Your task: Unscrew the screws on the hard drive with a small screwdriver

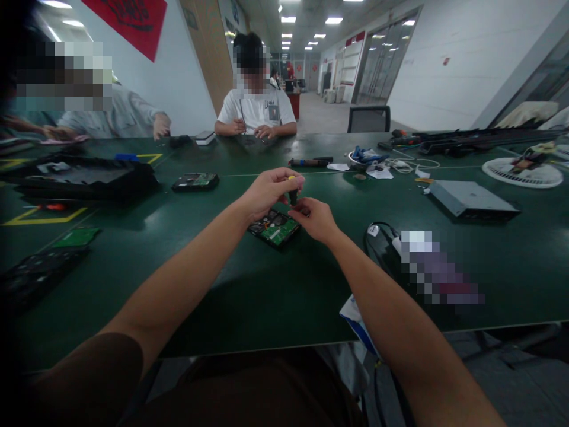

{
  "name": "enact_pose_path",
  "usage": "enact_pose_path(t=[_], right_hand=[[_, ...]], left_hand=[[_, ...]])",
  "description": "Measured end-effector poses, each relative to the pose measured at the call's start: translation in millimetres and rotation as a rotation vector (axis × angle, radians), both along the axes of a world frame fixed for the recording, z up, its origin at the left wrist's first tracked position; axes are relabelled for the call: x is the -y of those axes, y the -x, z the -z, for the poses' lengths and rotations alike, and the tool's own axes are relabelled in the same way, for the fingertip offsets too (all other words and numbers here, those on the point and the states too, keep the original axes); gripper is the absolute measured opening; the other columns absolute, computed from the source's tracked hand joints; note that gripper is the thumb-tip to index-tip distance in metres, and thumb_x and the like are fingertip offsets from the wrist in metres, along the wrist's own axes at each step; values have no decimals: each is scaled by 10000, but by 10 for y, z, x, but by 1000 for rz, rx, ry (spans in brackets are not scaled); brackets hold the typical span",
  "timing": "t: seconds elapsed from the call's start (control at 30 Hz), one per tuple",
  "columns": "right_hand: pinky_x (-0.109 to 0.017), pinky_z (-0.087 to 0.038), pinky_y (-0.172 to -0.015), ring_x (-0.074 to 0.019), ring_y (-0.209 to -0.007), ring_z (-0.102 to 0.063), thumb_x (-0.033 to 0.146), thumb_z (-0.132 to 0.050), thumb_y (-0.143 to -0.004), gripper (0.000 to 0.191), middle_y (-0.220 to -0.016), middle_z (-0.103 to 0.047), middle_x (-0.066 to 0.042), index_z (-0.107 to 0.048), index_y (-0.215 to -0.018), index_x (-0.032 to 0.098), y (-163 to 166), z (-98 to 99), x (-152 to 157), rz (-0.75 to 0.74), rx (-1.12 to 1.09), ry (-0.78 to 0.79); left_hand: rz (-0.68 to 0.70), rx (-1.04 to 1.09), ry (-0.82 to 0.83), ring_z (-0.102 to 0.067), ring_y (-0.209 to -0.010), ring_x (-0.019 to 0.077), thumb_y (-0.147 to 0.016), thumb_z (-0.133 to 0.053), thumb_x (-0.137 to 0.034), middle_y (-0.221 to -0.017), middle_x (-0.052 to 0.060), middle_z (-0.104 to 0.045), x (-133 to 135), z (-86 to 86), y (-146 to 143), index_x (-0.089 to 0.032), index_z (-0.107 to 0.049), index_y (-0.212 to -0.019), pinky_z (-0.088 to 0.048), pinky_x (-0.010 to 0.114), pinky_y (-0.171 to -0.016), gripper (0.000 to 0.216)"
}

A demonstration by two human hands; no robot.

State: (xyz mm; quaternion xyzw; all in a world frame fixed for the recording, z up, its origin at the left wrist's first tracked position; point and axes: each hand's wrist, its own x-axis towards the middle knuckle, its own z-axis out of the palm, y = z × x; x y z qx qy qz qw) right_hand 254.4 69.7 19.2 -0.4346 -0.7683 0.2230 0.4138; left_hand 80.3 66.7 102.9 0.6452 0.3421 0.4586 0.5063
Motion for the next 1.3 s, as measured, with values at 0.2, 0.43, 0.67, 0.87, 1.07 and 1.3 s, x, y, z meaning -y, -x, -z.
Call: enact_pose_path(t=[0.2, 0.43, 0.67, 0.87, 1.07, 1.3], right_hand=[[-356, -482, -686, -201, -705, -643, 410, -676, -914, 197, -782, -715, -35, -753, -909, 228, -36, -3, -31, -46, 36, -9], [-341, -474, -673, -213, -744, -662, 454, -726, -873, 235, -798, -742, -44, -747, -856, 220, -14, -5, -26, 43, 37, -31], [-340, -467, -650, -187, -683, -625, 461, -761, -847, 258, -747, -710, -29, -681, -778, 226, 40, -10, 10, 83, -6, -26], [-344, -476, -639, -182, -652, -608, 489, -799, -807, 315, -713, -687, -30, -648, -750, 219, 46, 11, 16, 147, -31, -16], [-372, -536, -730, -213, -784, -680, 439, -732, -877, 223, -938, -766, -68, -748, -945, 227, -20, 45, -24, -31, -55, 29], [-358, -505, -700, -219, -770, -668, 407, -680, -909, 200, -890, -770, -56, -765, -922, 226, -20, -8, -4, 12, 40, -5]], left_hand=[[117, 126, 132, -684, -881, 152, -921, -692, -363, -1008, 92, -742, -20, 21, 18, -172, -618, -971, -478, 244, -638, 210], [136, 60, 72, -663, -941, 165, -908, -686, -419, -1067, 104, -733, -9, 19, 2, -157, -716, -947, -472, 240, -661, 266], [8, 22, 13, -631, -823, 142, -873, -731, -461, -910, 62, -708, -27, 39, 10, -191, -732, -896, -439, 245, -614, 271], [-8, 57, 32, -634, -820, 134, -867, -728, -407, -932, 45, -707, -36, 55, -3, -204, -673, -904, -434, 230, -578, 213], [20, 94, 32, -628, -803, 131, -870, -710, -350, -883, 30, -688, -46, 44, 6, -202, -657, -875, -454, 235, -593, 157], [46, 114, 96, -671, -834, 151, -885, -660, -370, -942, 61, -729, -81, 28, 42, -191, -697, -937, -493, 266, -644, 190]])
